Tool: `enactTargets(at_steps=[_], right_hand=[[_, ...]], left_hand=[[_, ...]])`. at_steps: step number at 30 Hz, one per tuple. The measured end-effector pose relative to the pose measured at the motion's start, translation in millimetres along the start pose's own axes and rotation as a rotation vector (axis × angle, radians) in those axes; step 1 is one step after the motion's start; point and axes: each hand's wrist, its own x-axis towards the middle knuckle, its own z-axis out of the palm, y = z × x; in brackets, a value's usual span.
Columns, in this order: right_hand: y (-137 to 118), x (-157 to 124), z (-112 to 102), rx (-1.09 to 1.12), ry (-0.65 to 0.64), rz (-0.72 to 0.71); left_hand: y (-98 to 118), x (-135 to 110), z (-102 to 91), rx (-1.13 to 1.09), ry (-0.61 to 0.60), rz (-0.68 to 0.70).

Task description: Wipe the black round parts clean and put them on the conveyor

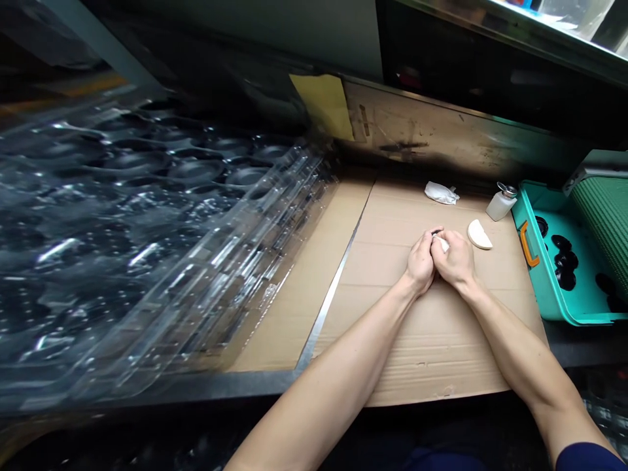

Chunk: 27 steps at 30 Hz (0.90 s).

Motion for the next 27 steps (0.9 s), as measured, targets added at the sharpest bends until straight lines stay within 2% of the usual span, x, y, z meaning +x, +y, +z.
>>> enactTargets(at_steps=[3, 6, 15, 21, 27], right_hand=[[1.7, 0.8, 0.1, 0.017, 0.036, 0.030], [3.8, 1.4, -0.5, 0.046, 0.033, 0.001], [4.9, 1.8, 2.8, 0.075, 0.052, 0.032], [4.8, 3.6, 1.2, 0.098, 0.068, 0.037], [4.0, 0.5, 2.2, 0.083, 0.050, 0.034]], left_hand=[[-0.2, -0.1, 1.7, -0.037, -0.016, -0.013], [1.8, -1.5, 4.4, -0.054, -0.025, -0.067], [7.7, -5.0, 10.5, -0.114, 0.012, -0.101], [6.9, -5.1, 10.2, -0.080, -0.024, -0.101], [6.2, -5.0, 8.9, -0.071, -0.011, -0.112]])
